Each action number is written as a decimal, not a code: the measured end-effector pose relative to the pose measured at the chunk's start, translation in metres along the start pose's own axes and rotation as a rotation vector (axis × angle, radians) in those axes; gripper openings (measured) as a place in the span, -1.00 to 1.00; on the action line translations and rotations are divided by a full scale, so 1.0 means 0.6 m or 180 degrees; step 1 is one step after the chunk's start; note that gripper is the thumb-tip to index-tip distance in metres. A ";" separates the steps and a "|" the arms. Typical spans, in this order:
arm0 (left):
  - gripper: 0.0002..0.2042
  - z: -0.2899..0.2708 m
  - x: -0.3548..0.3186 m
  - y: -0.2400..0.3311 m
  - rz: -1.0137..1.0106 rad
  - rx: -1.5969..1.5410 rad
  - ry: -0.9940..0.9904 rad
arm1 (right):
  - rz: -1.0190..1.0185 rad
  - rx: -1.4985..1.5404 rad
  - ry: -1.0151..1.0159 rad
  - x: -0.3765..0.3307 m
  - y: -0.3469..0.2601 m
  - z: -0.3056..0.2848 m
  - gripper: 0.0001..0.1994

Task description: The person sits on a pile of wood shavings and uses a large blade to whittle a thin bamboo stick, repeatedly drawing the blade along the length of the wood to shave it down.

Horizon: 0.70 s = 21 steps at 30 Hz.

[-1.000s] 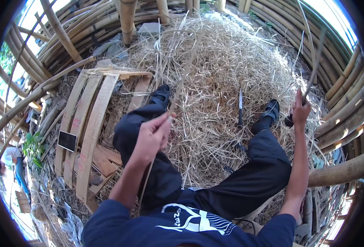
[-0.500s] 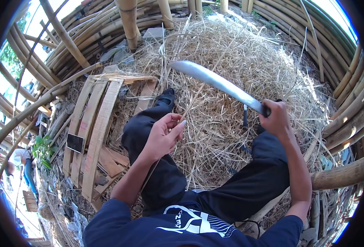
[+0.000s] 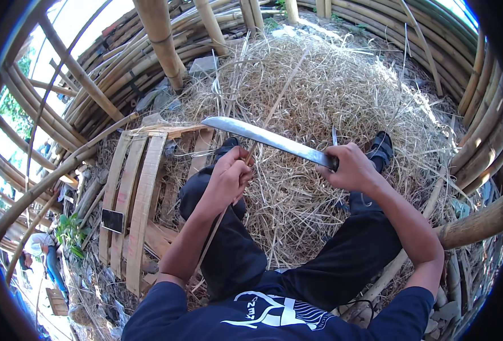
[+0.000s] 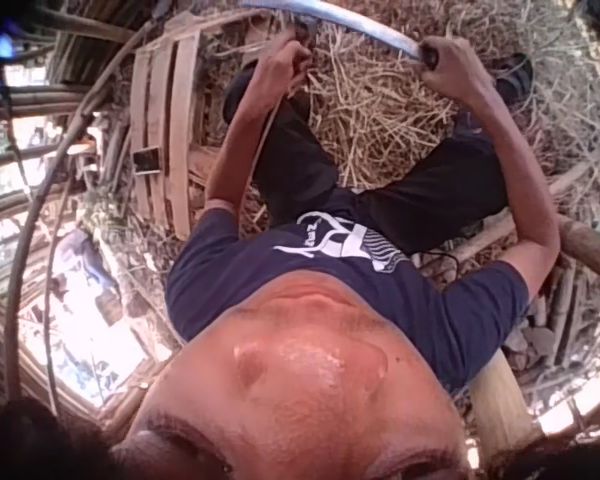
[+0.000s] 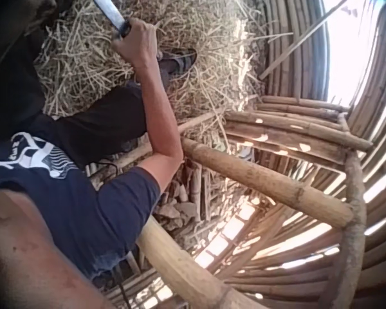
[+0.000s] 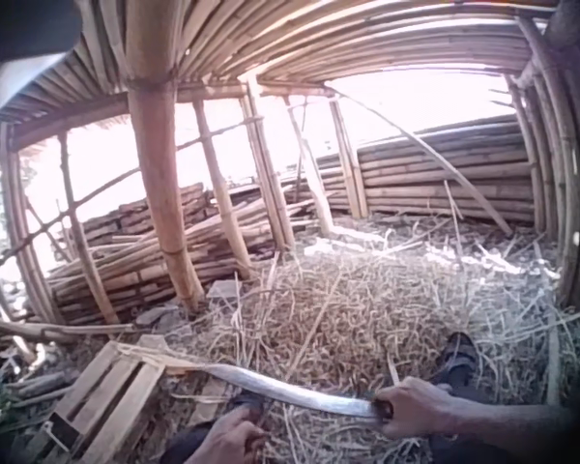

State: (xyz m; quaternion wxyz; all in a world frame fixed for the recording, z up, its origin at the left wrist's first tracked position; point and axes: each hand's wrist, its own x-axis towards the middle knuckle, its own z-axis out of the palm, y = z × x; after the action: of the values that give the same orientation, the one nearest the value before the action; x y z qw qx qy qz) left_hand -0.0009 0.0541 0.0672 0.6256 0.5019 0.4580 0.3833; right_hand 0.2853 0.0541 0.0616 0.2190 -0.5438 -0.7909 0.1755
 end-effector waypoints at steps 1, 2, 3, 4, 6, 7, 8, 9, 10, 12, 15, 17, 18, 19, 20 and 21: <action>-0.88 -0.001 0.003 0.001 -0.0117 -0.0060 -0.0073 | 0.0040 0.0078 -0.0187 0.000 -0.003 -0.002 -0.77; -0.88 -0.001 0.007 -0.004 -0.0116 -0.0066 -0.0083 | 0.0048 0.0071 -0.0186 0.000 -0.003 -0.003 -0.77; -0.85 -0.001 0.012 -0.012 -0.0115 -0.0050 -0.0068 | -0.0135 0.0100 -0.0241 0.001 -0.002 -0.003 -0.76; -0.83 -0.002 0.015 -0.018 -0.0114 -0.0037 -0.0050 | -0.0320 0.0129 -0.0298 0.002 -0.001 -0.004 -0.75; -0.81 -0.009 0.012 -0.027 -0.0123 -0.0181 -0.0107 | -0.0441 0.0008 -0.0290 0.003 0.004 -0.002 -0.73; -0.79 -0.011 0.009 -0.030 -0.0137 -0.0315 -0.0162 | -0.0561 -0.0102 -0.0280 0.003 0.005 -0.002 -0.71; -0.79 -0.012 0.007 -0.032 -0.0135 -0.0330 -0.0163 | -0.0560 -0.0114 -0.0289 0.003 0.003 -0.005 -0.71; -0.80 -0.012 0.006 -0.034 -0.0090 -0.0415 -0.0195 | -0.0473 -0.0308 -0.0316 0.003 0.000 -0.010 -0.71; -0.81 -0.012 0.004 -0.035 -0.0042 -0.0500 -0.0228 | -0.0386 -0.0503 -0.0341 0.004 -0.001 -0.013 -0.70; -0.82 -0.019 -0.005 -0.034 -0.0083 -0.0642 -0.0258 | -0.0429 -0.0509 -0.0508 0.006 0.019 -0.008 -0.69; -0.84 -0.020 -0.016 -0.036 -0.0120 -0.0840 -0.0286 | -0.0200 -0.0665 -0.0886 0.002 0.026 -0.007 -0.69; -0.82 -0.022 -0.016 -0.037 -0.0115 -0.0801 -0.0326 | 0.0059 -0.0571 -0.0925 -0.001 0.040 0.003 -0.68; -0.82 -0.024 -0.017 -0.037 -0.0104 -0.0814 -0.0314 | 0.0045 -0.0584 -0.0933 -0.002 0.044 0.002 -0.68; -0.82 -0.027 -0.019 -0.036 -0.0130 -0.0892 -0.0343 | -0.0084 -0.0518 -0.0704 -0.001 0.046 0.000 -0.68; -0.82 -0.029 -0.020 -0.036 -0.0154 -0.0969 -0.0372 | -0.0213 -0.0450 -0.0475 0.000 0.049 -0.002 -0.68; -0.82 -0.028 -0.020 -0.036 -0.0144 -0.0985 -0.0368 | -0.0221 -0.0465 -0.0484 0.000 0.058 -0.003 -0.68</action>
State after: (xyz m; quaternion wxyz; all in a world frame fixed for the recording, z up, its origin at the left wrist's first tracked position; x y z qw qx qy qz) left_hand -0.0198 0.0431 0.0470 0.7292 0.4104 0.3680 0.4055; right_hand 0.3136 0.0665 0.0454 0.1242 -0.5157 -0.8343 0.1503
